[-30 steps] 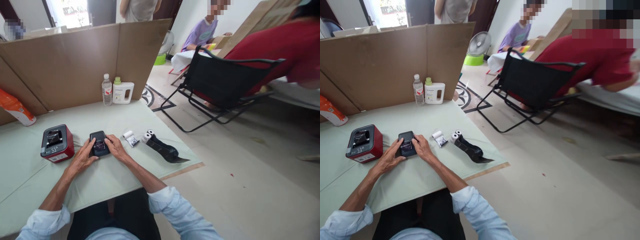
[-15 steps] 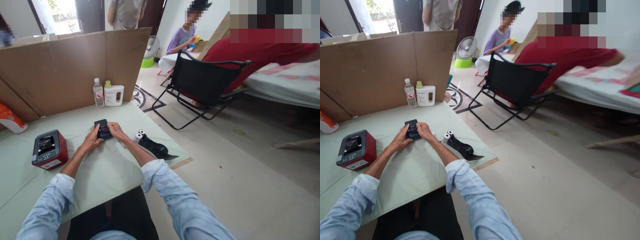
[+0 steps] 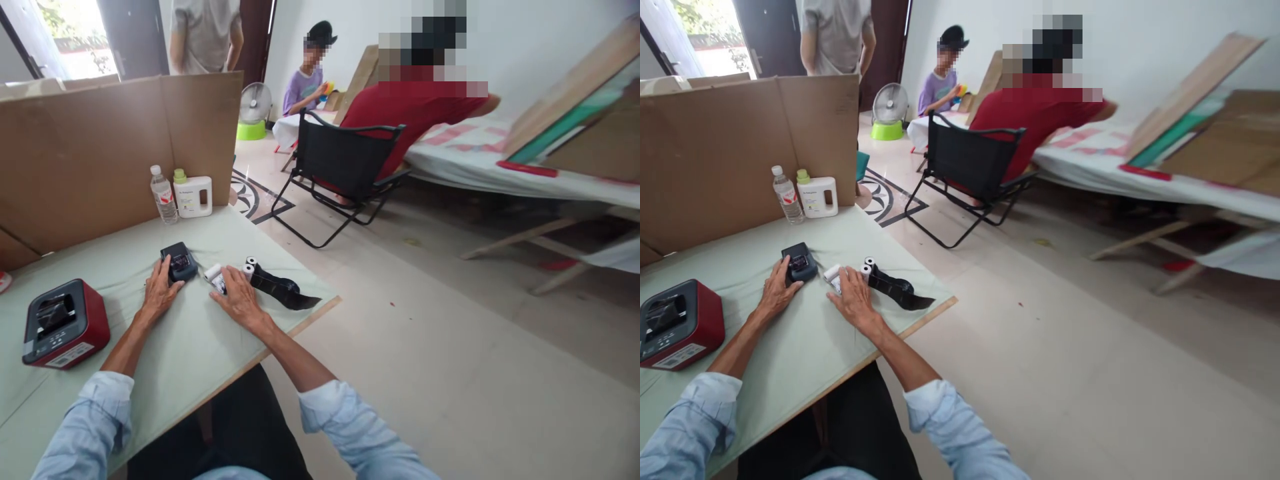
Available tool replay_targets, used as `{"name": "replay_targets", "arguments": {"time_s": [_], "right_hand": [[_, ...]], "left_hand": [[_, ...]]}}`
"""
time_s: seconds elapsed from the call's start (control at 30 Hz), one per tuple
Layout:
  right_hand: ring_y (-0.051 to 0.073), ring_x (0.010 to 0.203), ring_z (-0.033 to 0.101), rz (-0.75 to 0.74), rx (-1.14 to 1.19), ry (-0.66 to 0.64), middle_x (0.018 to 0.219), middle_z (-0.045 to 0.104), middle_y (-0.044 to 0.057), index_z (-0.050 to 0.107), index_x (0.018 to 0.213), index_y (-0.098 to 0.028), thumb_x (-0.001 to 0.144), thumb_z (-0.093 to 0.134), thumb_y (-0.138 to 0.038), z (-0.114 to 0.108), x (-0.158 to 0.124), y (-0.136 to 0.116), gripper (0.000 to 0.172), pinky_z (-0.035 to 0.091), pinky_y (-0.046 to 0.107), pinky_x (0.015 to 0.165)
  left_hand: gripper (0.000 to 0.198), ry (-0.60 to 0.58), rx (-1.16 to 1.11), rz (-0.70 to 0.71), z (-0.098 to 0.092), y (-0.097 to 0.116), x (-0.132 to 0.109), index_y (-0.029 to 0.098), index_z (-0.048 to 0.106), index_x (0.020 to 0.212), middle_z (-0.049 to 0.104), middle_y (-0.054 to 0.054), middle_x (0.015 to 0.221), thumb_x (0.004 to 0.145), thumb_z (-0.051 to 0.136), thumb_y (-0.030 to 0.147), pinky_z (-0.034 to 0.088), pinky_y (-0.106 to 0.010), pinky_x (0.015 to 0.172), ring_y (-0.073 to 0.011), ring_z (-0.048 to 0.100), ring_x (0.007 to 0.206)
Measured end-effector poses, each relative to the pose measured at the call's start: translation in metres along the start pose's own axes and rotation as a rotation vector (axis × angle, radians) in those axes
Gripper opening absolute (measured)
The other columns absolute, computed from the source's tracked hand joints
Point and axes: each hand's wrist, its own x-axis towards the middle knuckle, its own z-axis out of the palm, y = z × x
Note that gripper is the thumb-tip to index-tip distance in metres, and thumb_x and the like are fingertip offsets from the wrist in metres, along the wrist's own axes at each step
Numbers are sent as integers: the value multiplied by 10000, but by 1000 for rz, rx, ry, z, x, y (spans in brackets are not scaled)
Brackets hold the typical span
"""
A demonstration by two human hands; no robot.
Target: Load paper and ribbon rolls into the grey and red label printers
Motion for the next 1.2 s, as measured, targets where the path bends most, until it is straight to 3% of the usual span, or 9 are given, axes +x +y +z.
{"name": "replay_targets", "arguments": {"time_s": [0.27,0.5,0.6,0.77,1.0,1.2], "right_hand": [[290,1064,640,10,-18,5,1130,721,136,673,1213,-168,967,562,-108,-6,-5,-9,277,527,398,932],[289,1085,620,-29,-41,28,1163,731,116,714,1011,-217,945,653,-126,-9,-18,0,128,528,397,905],[263,970,624,-34,-63,28,1002,740,108,700,871,-215,994,582,-108,-9,-17,2,201,506,356,818],[240,925,637,-47,-65,31,954,739,93,696,897,-213,1014,578,-131,-16,-33,-3,185,464,316,746],[228,897,671,-138,64,2,928,758,67,697,896,-226,1020,587,-161,-39,-78,-6,178,506,327,798],[220,864,681,-104,191,3,879,745,64,700,884,-223,1054,529,-197,-54,-96,-6,243,548,345,838]], "left_hand": [[791,60,47,-26,2,12,-3,227,324,1660,392,-228,1700,950,643,371,395,-690,1192,-419,417,1557],[852,143,26,11,8,11,-7,212,342,1639,433,-241,1659,886,708,374,419,-655,1192,-425,439,1539],[852,151,17,13,7,12,-8,205,352,1632,445,-234,1644,877,710,372,439,-631,1189,-421,459,1524],[836,143,14,20,6,13,-7,188,363,1624,486,-233,1604,880,700,366,449,-629,1185,-420,497,1489],[822,155,-5,42,8,12,-5,209,371,1620,527,-212,1563,881,698,357,446,-624,1194,-413,525,1464],[828,144,-16,32,6,14,-5,216,380,1621,524,-202,1572,877,717,352,452,-594,1196,-402,522,1469]]}}
